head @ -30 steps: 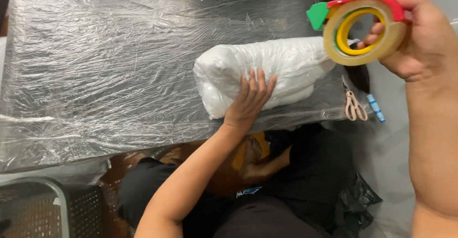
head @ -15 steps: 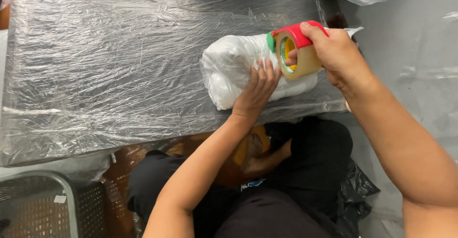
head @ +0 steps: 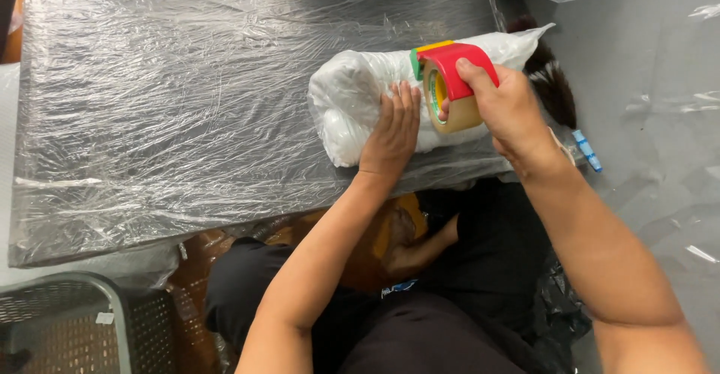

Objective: The person rolls a white pillow and inserts it into a plastic sleeve, then uses a tape dispenser to wrap adhesive tape around the middle of the rolled pillow to secure it.

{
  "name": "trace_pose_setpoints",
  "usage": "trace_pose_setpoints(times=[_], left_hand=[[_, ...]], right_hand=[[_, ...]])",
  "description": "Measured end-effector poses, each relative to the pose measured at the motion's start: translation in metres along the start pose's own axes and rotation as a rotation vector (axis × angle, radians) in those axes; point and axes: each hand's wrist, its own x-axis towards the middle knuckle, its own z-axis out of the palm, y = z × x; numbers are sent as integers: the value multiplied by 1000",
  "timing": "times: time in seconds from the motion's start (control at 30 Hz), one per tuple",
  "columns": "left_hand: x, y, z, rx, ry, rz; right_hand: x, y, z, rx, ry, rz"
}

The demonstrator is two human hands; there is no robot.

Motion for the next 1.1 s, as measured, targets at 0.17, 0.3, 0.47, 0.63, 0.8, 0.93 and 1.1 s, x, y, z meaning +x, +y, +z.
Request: trace_pose_setpoints(times=[0.17,0.3,0.47,0.63,0.8,0.93,1.1], left_hand=[[5,-7,13,-53,7,-43],[10,-10,25,-137,-51,-67],[8,-9,52,-214,-87,-53],[5,-14,79,-240,-124,-57],[28,-36,30,-284,-254,-69],[35,-33,11,-125,-383,-22],[56,-18,-32,-383,-614,-37]], right_hand=[[-21,10,-12,210,-4,48],[-51,21,-23,259,36,30],[-89,44,-35,244,7,41],[-116,87,-38,311,-59,88],[-135,115,-39,431,-91,139],[-155,116,-53,355,-145,267],[-151,141,-55,440,-139,205]])
